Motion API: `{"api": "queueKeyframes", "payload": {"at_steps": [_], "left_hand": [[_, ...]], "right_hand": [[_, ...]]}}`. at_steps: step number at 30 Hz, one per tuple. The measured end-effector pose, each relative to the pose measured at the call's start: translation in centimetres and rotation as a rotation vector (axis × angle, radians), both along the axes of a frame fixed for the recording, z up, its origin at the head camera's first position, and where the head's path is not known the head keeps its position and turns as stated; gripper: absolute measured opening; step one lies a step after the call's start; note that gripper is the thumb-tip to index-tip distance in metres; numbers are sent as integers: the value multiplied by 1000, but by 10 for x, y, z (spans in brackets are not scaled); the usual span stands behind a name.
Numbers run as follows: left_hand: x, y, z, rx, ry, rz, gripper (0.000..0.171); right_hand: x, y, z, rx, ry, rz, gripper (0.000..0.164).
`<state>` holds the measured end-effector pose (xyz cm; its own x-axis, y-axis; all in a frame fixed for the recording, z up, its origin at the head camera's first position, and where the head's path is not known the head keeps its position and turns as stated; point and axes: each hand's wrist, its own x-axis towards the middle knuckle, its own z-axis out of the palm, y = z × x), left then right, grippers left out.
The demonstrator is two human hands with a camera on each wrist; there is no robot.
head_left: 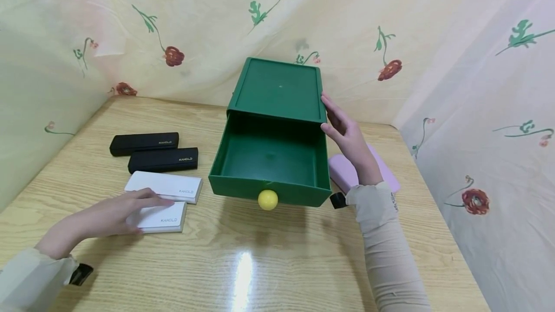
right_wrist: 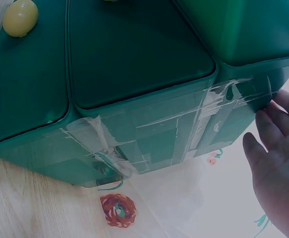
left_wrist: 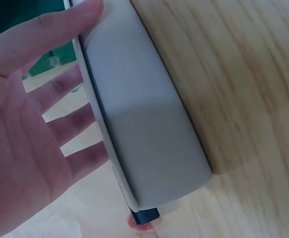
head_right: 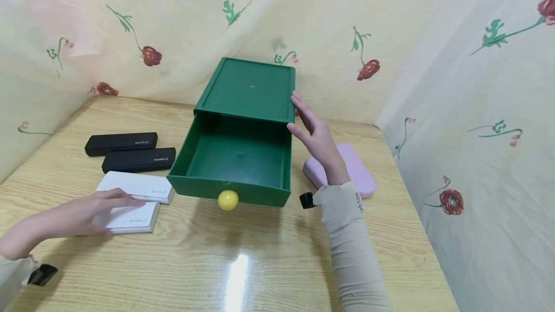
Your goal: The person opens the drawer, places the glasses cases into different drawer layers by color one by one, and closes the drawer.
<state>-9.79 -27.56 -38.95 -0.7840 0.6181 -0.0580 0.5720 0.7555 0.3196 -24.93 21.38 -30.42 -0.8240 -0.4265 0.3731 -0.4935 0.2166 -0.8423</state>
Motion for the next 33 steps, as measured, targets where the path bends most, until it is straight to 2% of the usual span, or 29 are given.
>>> {"api": "queueKeyframes", "payload": {"at_steps": [3,9,16,20,24,31,33], "left_hand": [[0,0,-1,12,-23,-8,77],[1,3,-2,-20,28,-14,84],[4,7,-1,-21,13,3,83],[5,8,2,-20,61,-28,83],[5,9,9,-23,147,-57,85],[3,10,34,-46,225,-4,86],[1,9,40,-51,255,-6,86]], "right_hand": [[-1,0,0,2,2,-1,56],[-1,-1,1,-9,14,8,56],[0,-2,1,-24,24,21,56],[0,-2,0,-14,17,15,56],[0,-2,-1,-6,6,9,56],[0,-1,0,-23,6,20,56],[0,-1,0,-28,9,24,56]]}}
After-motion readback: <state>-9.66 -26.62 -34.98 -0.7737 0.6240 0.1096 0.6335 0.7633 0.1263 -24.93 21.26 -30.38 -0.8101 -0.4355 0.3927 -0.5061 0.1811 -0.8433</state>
